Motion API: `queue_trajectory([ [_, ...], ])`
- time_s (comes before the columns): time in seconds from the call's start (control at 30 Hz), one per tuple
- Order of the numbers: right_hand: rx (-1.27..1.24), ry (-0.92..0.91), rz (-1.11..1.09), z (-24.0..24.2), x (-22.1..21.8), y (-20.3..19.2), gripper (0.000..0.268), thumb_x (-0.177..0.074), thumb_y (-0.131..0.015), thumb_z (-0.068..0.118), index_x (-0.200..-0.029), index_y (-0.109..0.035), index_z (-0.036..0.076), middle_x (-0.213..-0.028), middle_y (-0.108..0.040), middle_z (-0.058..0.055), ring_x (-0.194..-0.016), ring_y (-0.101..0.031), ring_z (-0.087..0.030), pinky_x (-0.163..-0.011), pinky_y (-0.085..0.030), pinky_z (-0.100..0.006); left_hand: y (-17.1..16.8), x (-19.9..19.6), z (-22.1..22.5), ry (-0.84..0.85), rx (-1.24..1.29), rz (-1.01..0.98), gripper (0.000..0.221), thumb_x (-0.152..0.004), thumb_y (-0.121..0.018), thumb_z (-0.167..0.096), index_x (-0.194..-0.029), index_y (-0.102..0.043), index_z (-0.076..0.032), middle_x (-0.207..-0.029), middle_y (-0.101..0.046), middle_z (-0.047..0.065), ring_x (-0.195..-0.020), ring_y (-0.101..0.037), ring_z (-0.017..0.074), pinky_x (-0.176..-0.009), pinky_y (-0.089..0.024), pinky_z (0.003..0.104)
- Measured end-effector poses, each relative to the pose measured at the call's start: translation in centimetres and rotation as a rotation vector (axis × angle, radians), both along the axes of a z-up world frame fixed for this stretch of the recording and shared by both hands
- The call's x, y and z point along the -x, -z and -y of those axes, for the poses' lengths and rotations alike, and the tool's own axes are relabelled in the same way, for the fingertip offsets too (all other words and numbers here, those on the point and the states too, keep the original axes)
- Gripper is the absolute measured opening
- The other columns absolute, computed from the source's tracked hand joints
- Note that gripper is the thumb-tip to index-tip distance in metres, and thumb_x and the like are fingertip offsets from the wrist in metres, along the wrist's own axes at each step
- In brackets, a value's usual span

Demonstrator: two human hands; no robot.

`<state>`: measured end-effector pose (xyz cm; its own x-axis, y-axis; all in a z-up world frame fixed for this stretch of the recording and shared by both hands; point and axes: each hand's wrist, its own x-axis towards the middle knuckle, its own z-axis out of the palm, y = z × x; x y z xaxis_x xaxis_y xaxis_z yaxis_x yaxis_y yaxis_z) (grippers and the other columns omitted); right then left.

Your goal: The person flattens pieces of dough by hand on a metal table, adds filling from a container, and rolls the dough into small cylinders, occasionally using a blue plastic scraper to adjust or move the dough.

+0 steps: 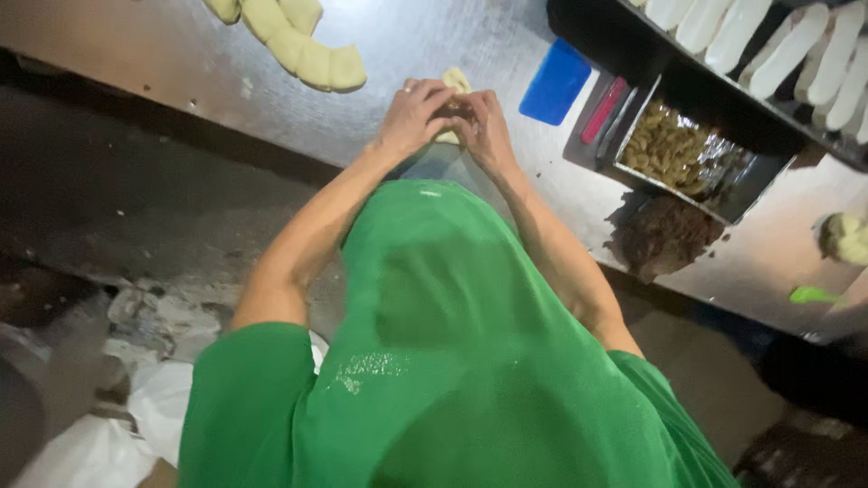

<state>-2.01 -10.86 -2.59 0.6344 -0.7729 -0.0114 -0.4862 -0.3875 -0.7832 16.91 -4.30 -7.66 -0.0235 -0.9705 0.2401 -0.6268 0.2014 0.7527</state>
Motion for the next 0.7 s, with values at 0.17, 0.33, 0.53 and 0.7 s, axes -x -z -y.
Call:
queue_trajectory([
  [0.17, 0.008, -0.064, -0.108, 0.8, 0.4, 1.2, 0.028, -0.092, -0.070, 0.013, -0.118, -0.073, 0.003, -0.104, -0.062, -0.014, -0.103, -0.057, -0.034, -0.092, -0.049, -0.044, 0.6, 0.4, 0.3, 0.039, -0.069, 0.020, 0.042, -0.087, -0.082, -0.021, -0.124, -0.068, -0.009, -0.116, -0.060, 0.009, -0.107, -0.057, 0.0330, -0.092, -0.046, 0.046],
  [0.33, -0.037, -0.067, -0.126, 0.5, 1.6, 1.2, 0.024, -0.091, -0.072, 0.015, -0.112, -0.074, 0.005, -0.104, -0.059, -0.016, -0.101, -0.058, -0.034, -0.088, -0.049, -0.043, 0.3, 0.4, -0.8, 0.059, 0.000, -0.004, 0.038, -0.083, -0.082, -0.022, -0.117, -0.068, -0.011, -0.109, -0.061, 0.010, -0.105, -0.057, 0.0344, -0.088, -0.046, 0.047],
  [0.53, -0.016, -0.119, -0.039, 0.5, 2.3, 1.0, 0.020, -0.099, -0.067, 0.014, -0.118, -0.072, 0.007, -0.107, -0.061, -0.014, -0.105, -0.059, -0.034, -0.093, -0.049, -0.044, 0.6, 0.7, -1.0, 0.029, -0.051, -0.049, 0.040, -0.088, -0.081, -0.020, -0.123, -0.066, -0.010, -0.110, -0.064, 0.008, -0.103, -0.059, 0.0334, -0.087, -0.047, 0.047],
  [0.7, -0.057, -0.113, -0.029, 0.8, 1.7, 0.8, 0.031, -0.098, -0.065, 0.013, -0.128, -0.069, 0.004, -0.106, -0.059, -0.017, -0.101, -0.056, -0.035, -0.091, -0.047, -0.045, 0.5, 1.1, -0.6, 0.002, -0.107, -0.037, 0.038, -0.086, -0.082, -0.019, -0.120, -0.066, -0.011, -0.106, -0.062, 0.009, -0.101, -0.059, 0.0339, -0.086, -0.047, 0.047],
])
